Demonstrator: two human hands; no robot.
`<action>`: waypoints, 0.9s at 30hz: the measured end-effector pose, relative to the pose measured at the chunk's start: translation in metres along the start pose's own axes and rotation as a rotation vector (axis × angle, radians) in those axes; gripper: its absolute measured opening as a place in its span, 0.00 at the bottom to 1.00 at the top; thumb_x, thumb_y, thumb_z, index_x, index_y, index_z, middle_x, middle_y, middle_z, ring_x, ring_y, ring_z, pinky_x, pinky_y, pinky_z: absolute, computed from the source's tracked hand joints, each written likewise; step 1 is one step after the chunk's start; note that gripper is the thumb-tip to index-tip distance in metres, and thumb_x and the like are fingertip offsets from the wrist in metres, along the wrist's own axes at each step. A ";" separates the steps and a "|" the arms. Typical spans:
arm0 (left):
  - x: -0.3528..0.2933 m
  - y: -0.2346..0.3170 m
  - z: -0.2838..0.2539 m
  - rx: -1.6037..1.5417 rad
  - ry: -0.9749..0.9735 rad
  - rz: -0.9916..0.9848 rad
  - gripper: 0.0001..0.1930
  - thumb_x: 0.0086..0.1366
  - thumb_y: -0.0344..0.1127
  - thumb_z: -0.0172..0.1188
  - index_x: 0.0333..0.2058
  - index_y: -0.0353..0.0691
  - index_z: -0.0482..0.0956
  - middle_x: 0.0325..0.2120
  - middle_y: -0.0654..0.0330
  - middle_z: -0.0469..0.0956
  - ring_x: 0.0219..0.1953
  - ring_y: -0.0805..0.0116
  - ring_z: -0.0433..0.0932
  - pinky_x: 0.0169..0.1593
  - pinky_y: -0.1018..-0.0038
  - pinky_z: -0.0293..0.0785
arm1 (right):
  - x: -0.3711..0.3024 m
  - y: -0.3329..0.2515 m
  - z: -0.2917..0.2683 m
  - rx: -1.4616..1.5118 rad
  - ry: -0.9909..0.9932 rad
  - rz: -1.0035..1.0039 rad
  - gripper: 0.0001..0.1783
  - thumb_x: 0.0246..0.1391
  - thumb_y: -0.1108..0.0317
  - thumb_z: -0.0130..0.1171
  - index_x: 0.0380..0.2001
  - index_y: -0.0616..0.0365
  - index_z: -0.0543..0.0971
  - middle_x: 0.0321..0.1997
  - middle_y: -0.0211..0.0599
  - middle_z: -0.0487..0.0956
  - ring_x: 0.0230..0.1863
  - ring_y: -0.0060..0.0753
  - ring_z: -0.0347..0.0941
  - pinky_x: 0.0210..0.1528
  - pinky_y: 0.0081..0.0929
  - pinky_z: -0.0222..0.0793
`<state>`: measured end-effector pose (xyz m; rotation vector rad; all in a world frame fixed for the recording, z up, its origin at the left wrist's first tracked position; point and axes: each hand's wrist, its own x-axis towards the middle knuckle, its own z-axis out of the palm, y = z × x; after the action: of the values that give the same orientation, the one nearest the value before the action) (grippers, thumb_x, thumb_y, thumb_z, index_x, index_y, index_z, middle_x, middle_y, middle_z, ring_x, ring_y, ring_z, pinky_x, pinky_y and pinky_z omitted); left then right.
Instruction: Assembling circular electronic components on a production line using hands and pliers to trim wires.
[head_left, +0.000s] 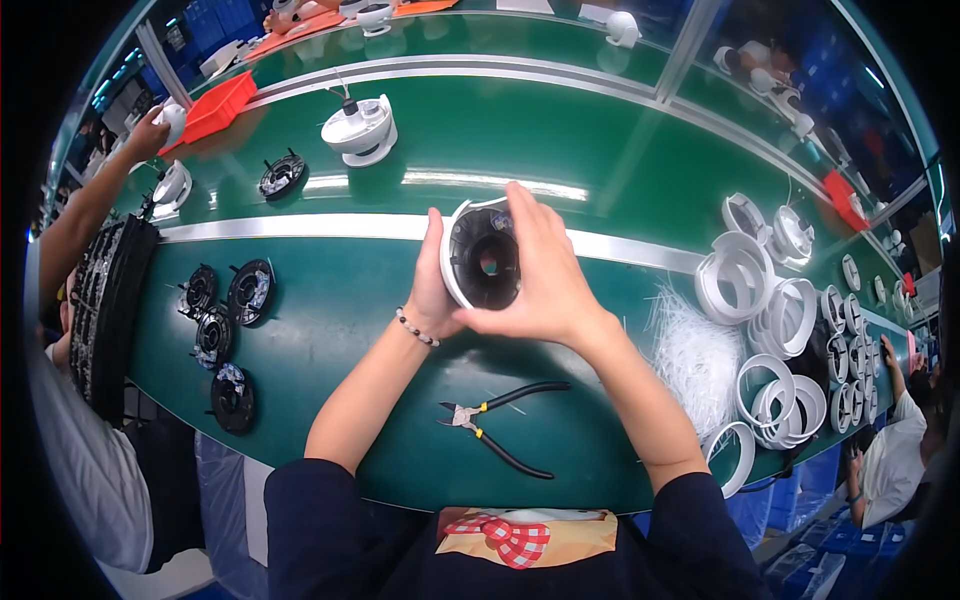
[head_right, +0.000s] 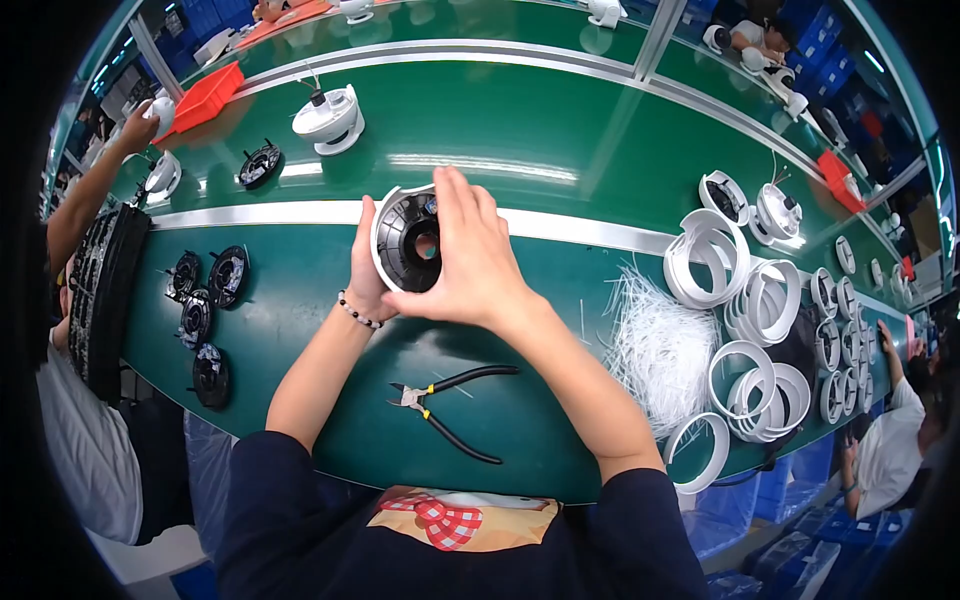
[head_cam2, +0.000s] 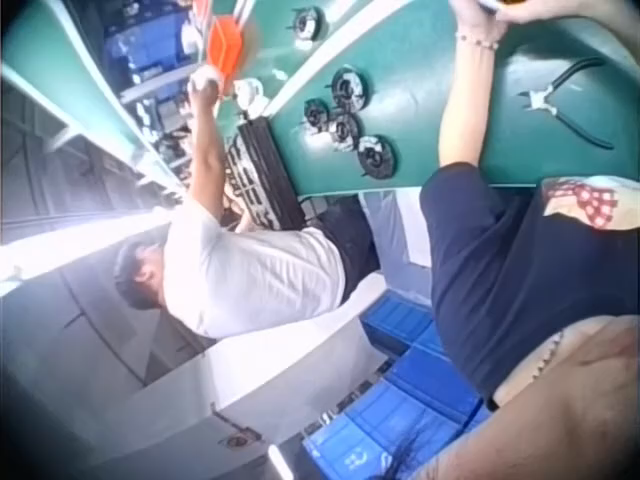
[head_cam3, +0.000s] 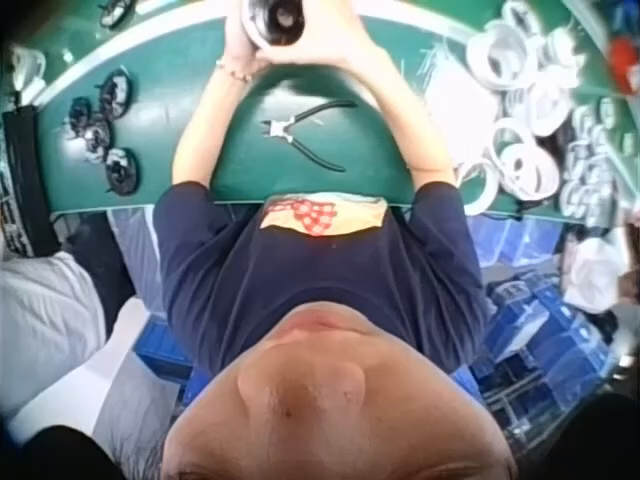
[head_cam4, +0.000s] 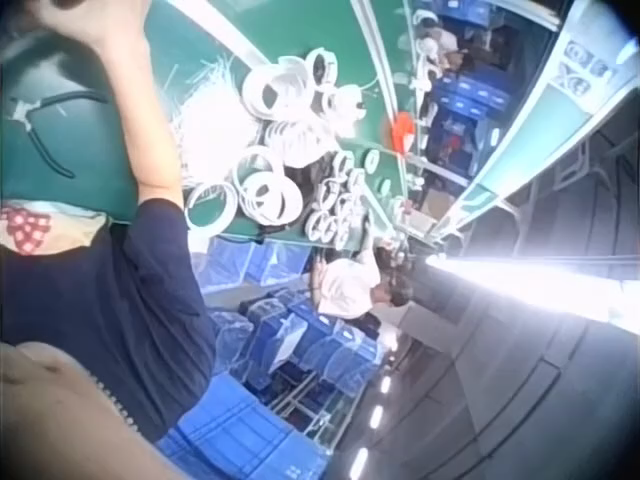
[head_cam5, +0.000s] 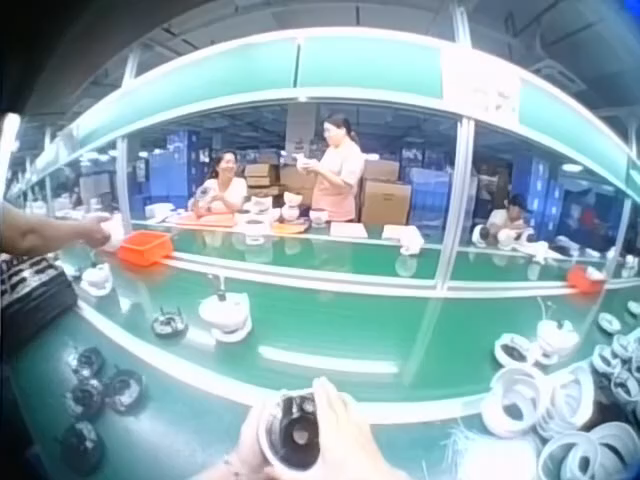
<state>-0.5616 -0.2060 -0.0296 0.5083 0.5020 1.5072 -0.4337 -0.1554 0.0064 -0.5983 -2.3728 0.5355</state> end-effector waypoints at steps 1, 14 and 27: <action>-0.002 0.003 -0.006 -0.056 -0.084 -0.027 0.36 0.59 0.65 0.24 0.48 0.40 0.65 0.40 0.59 0.70 0.43 0.68 0.69 0.48 0.70 0.68 | 0.002 -0.001 -0.006 -0.004 -0.056 -0.084 0.61 0.17 0.51 0.68 0.55 0.70 0.50 0.56 0.56 0.56 0.57 0.55 0.51 0.56 0.43 0.50; 0.009 -0.009 -0.003 -0.036 -0.102 0.076 0.24 0.52 0.44 0.48 0.45 0.36 0.69 0.39 0.57 0.73 0.38 0.67 0.73 0.45 0.71 0.70 | -0.014 0.015 0.022 -0.080 0.256 -0.150 0.61 0.16 0.50 0.63 0.56 0.67 0.48 0.60 0.55 0.49 0.58 0.58 0.47 0.52 0.45 0.48; 0.033 -0.015 0.003 -0.134 -0.194 0.107 0.28 0.52 0.50 0.47 0.47 0.34 0.65 0.40 0.55 0.72 0.41 0.65 0.71 0.46 0.70 0.68 | -0.011 0.018 0.006 -0.269 0.289 -0.078 0.62 0.20 0.45 0.65 0.57 0.66 0.47 0.59 0.54 0.52 0.57 0.57 0.50 0.53 0.49 0.47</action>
<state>-0.5475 -0.1730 -0.0361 0.5765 0.2245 1.5623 -0.4251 -0.1481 -0.0121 -0.6492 -2.1938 0.0857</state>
